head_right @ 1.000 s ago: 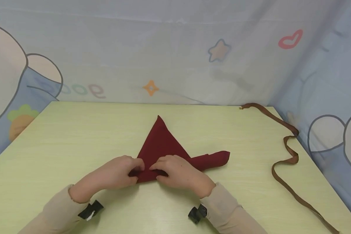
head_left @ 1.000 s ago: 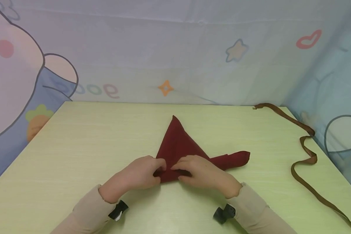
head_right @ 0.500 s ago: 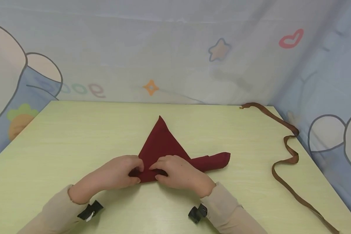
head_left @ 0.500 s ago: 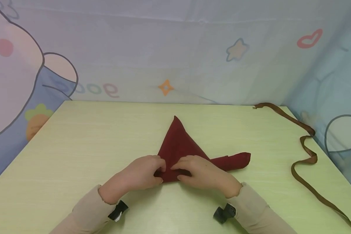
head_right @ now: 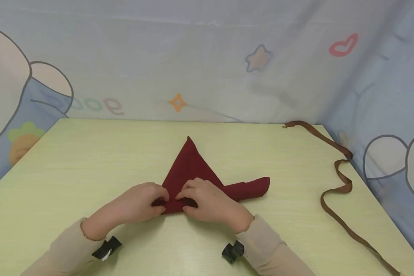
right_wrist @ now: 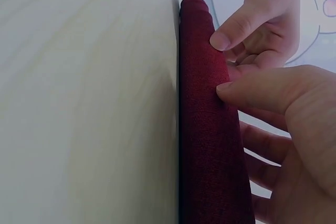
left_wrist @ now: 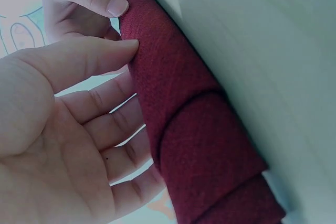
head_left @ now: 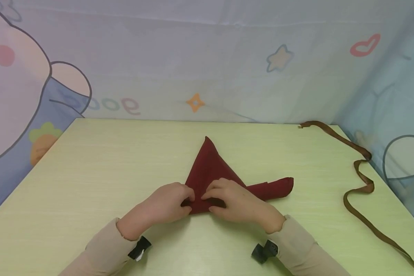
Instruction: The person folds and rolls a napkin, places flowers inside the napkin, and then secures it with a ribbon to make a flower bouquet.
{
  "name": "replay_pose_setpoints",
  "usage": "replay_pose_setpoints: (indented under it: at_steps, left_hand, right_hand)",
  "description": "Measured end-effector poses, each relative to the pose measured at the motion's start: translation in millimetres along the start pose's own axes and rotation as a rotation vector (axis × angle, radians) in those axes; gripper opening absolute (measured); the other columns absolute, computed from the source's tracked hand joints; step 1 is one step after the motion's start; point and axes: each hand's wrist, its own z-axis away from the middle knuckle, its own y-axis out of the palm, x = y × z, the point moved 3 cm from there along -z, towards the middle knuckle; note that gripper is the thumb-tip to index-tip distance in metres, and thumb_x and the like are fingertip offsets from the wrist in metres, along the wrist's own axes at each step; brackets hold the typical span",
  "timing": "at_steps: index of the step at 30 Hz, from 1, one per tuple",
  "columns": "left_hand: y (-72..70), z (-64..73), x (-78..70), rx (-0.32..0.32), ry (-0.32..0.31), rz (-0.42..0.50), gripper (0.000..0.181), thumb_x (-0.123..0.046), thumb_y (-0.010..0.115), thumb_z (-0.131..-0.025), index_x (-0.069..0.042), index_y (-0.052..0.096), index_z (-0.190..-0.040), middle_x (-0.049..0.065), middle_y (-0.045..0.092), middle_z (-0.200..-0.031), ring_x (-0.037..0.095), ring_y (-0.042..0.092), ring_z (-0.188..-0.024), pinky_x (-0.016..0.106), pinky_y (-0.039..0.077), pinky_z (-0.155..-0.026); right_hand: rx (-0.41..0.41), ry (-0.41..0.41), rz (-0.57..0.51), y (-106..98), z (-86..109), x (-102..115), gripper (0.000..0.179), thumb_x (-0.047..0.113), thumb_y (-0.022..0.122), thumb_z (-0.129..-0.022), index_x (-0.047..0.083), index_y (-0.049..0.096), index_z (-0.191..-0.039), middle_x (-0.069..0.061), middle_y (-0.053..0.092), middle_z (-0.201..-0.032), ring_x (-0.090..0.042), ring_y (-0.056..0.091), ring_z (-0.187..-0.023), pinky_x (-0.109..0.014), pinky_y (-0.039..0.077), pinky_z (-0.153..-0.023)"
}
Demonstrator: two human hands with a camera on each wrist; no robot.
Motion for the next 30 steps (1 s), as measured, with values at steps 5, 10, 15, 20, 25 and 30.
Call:
replay_pose_setpoints:
  at_steps: [5, 10, 15, 20, 25, 30]
  left_hand:
    - [-0.9, 0.6, 0.9, 0.001, -0.007, 0.002, 0.004, -0.002, 0.068, -0.081, -0.004, 0.067, -0.084, -0.002, 0.062, -0.075, 0.012, 0.051, -0.069, 0.028, 0.045, -0.064]
    - [-1.6, 1.0, 1.7, -0.001, 0.006, -0.009, 0.005, -0.002, 0.066, -0.083, -0.004, 0.068, -0.088, -0.001, 0.064, -0.078, 0.012, 0.054, -0.07, 0.028, 0.046, -0.066]
    - [-1.6, 0.5, 2.4, -0.002, 0.0, -0.016, 0.007, -0.002, 0.066, -0.083, -0.004, 0.068, -0.089, -0.001, 0.064, -0.079, 0.013, 0.055, -0.072, 0.029, 0.047, -0.068]
    - [-2.2, 0.5, 2.4, 0.0, -0.004, -0.011, 0.006, -0.002, 0.065, -0.083, -0.005, 0.066, -0.088, -0.002, 0.061, -0.076, 0.012, 0.053, -0.07, 0.027, 0.045, -0.066]
    - [-2.7, 0.9, 1.8, -0.014, 0.0, -0.005, 0.009, -0.001, 0.065, -0.083, -0.007, 0.064, -0.09, -0.003, 0.061, -0.075, 0.01, 0.052, -0.068, 0.025, 0.044, -0.064]
    - [-3.5, 1.1, -1.1, -0.049, 0.022, -0.034, 0.009, 0.0, 0.066, -0.082, -0.007, 0.065, -0.089, -0.001, 0.063, -0.076, 0.012, 0.054, -0.069, 0.027, 0.046, -0.064]
  right_hand:
    - [-0.014, 0.004, 0.007, -0.6, -0.5, 0.2, 0.026, 0.012, 0.071, -0.083, 0.011, 0.071, -0.109, 0.002, 0.063, -0.106, -0.016, 0.056, -0.103, -0.029, 0.045, -0.091]
    - [-0.027, 0.011, 0.013, -1.4, -0.9, 0.1, 0.026, 0.012, 0.072, -0.082, 0.011, 0.071, -0.108, 0.001, 0.063, -0.105, -0.016, 0.056, -0.102, -0.03, 0.045, -0.091]
    - [-0.026, 0.014, 0.019, -1.9, -0.5, -0.7, 0.028, 0.011, 0.073, -0.081, 0.011, 0.072, -0.108, 0.001, 0.063, -0.105, -0.016, 0.056, -0.102, -0.03, 0.045, -0.09]
    - [-0.015, 0.018, 0.046, -2.2, 0.2, -1.1, 0.032, 0.011, 0.074, -0.079, 0.012, 0.071, -0.111, 0.0, 0.063, -0.105, -0.017, 0.056, -0.101, -0.03, 0.046, -0.089]
    - [-0.006, 0.028, 0.048, -2.0, 0.6, -1.2, 0.031, 0.012, 0.072, -0.081, 0.012, 0.071, -0.112, 0.001, 0.064, -0.105, -0.016, 0.058, -0.1, -0.031, 0.046, -0.089]
    - [0.01, 0.034, 0.045, -1.3, 0.4, -2.5, 0.029, 0.012, 0.069, -0.085, 0.013, 0.071, -0.114, 0.001, 0.066, -0.107, -0.016, 0.059, -0.101, -0.031, 0.047, -0.089]
